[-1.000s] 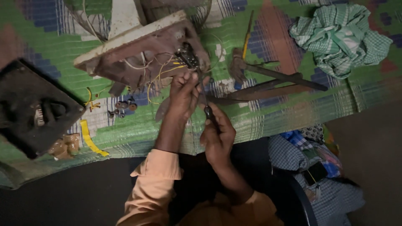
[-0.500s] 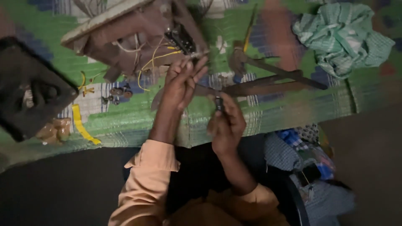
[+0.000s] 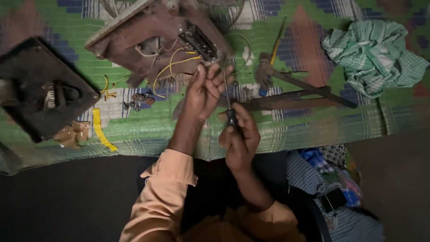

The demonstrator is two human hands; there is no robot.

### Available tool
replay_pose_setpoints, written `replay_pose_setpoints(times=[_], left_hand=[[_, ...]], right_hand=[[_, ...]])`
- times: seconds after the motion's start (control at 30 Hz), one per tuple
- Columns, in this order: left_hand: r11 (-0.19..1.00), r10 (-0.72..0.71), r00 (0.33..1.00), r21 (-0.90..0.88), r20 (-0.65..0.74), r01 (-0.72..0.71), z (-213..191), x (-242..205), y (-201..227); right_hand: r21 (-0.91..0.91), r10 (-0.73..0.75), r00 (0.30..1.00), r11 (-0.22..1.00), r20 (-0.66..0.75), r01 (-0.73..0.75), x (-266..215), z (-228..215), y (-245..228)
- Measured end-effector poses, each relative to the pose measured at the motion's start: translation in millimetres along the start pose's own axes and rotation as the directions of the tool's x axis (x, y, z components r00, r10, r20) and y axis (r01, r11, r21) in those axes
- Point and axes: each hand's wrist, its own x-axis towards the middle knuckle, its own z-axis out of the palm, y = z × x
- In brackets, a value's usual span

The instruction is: Repairing the electrical components and wiring of an electric table fan.

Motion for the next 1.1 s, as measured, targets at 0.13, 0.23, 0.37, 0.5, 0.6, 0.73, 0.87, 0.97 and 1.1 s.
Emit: replay_pose_setpoints(times=[0.13,0.23,0.37,0.5,0.6,0.73,0.87,0.97,1.1], left_hand=[[0.999,-0.002,1.0,-0.034,-0.011,0.001,-1.0,-1.7,0.4],[0.999,-0.005,1.0,-0.045,-0.02,0.004,-1.9,-1.4,0.3],[0.999,0.011,1.0,-0.044,0.01,-0.011,-1.0,-2.1,-0.1],[0.999,0.003,1.0,-0.048,-0.011,-0.004,-4.1,-1.7,-1.0],[0.999,-0.005,0.999,-0.04,-0.036,0.003,-0.4,-2.5,0.2],[1.0,-0.001,0.999,-0.031,-0.037,0.0,-5.1,-2.1,-1.7],[0.999,0.013,1.0,-0.043,-0.02,-0.014,-7.4,-0.9,-2.9],[1.0,0.016,0.999,-0.019,-0.047,-0.017,-1.3,-3.3,-1.4],[0.996,0.004,0.994,0.085,-0.105,0.005,0.5,-3.5,-0.2]], right_hand=[[-0.048,0.018,1.0,0.999,0.007,-0.017,-1.5,2.7,2.3],[-0.113,-0.008,1.0,0.994,-0.011,0.007,0.7,6.6,-0.1],[-0.141,0.012,1.0,0.99,-0.001,-0.012,4.4,12.2,-6.5],[-0.187,-0.022,1.0,0.982,-0.015,0.019,-2.2,3.9,9.2],[-0.135,0.012,0.996,0.991,-0.083,-0.023,-4.6,12.2,4.8],[-0.195,0.012,0.998,0.98,-0.064,-0.025,-2.7,20.0,-5.7],[-0.188,0.002,0.997,0.982,-0.072,-0.015,-4.2,16.7,0.3],[-0.17,0.015,0.994,0.985,-0.104,-0.033,-5.1,20.7,-2.3],[-0.17,0.055,0.992,0.983,-0.113,-0.074,-3.8,19.8,-1.0]])
